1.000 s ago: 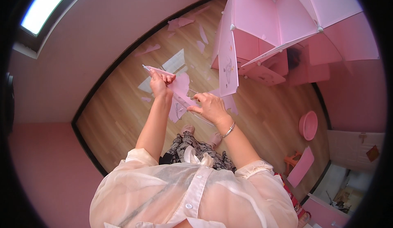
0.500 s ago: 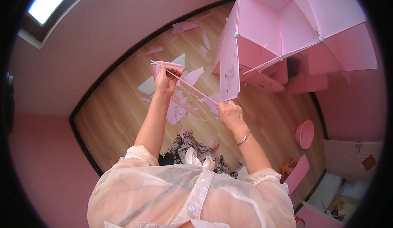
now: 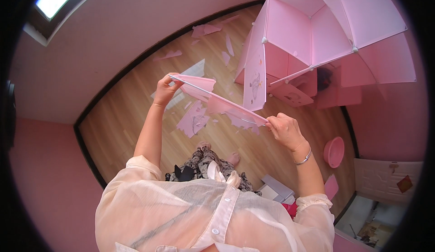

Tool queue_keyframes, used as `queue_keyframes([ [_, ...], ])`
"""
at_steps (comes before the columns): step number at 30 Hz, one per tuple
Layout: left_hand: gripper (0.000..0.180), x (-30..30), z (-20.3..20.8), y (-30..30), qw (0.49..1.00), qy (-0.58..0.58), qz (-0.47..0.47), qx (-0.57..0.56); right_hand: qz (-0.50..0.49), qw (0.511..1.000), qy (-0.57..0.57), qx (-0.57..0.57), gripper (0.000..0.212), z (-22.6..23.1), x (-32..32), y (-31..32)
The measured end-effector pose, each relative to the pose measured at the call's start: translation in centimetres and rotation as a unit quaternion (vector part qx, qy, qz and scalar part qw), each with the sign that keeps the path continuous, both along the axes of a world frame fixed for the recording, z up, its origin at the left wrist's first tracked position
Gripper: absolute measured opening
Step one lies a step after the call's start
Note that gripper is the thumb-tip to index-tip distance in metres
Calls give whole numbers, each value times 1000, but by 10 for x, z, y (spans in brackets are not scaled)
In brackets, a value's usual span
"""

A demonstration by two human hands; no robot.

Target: The person disassembles a pink modular plastic storage cabinet by pulling the panels out of the plastic connectors and detaching a support frame, placing the pieces on the floor and bed.

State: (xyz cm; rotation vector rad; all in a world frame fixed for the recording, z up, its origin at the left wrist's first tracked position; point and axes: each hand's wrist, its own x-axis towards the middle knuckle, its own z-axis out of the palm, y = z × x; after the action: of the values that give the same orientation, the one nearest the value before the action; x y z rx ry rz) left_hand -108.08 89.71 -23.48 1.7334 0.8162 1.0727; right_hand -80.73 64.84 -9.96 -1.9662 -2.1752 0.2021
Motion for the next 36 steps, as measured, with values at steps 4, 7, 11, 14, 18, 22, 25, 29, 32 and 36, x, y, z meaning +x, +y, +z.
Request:
queue_keyframes([
  [4,21,13,9,-5,975,120,129,138,-3,999,-37,27,10,20,-6,-4],
  [7,19,17,8,-5,950,166,184,188,-13,999,-35,22,10,30,-13,-7],
  [11,19,17,5,-7,932,237,229,149,-17,999,-28,20,11,36,-14,-10],
  [14,47,25,26,-14,959,148,200,133,-22,998,-56,14,12,47,-7,-12],
  [18,70,14,52,-12,948,88,83,293,-19,997,-68,30,11,53,8,-17],
  [22,66,8,78,-16,942,49,8,331,-28,995,-77,48,10,64,13,-20],
  [25,62,6,91,-18,951,24,-30,306,-31,992,-103,72,10,69,14,-18],
  [29,47,9,92,-22,939,58,-1,338,-52,993,-100,41,10,69,15,-22],
  [32,19,6,101,-26,907,123,18,403,-65,989,-115,73,11,68,18,-26],
  [36,31,1,99,-28,863,207,-138,439,-88,983,-107,121,15,81,19,-27],
])
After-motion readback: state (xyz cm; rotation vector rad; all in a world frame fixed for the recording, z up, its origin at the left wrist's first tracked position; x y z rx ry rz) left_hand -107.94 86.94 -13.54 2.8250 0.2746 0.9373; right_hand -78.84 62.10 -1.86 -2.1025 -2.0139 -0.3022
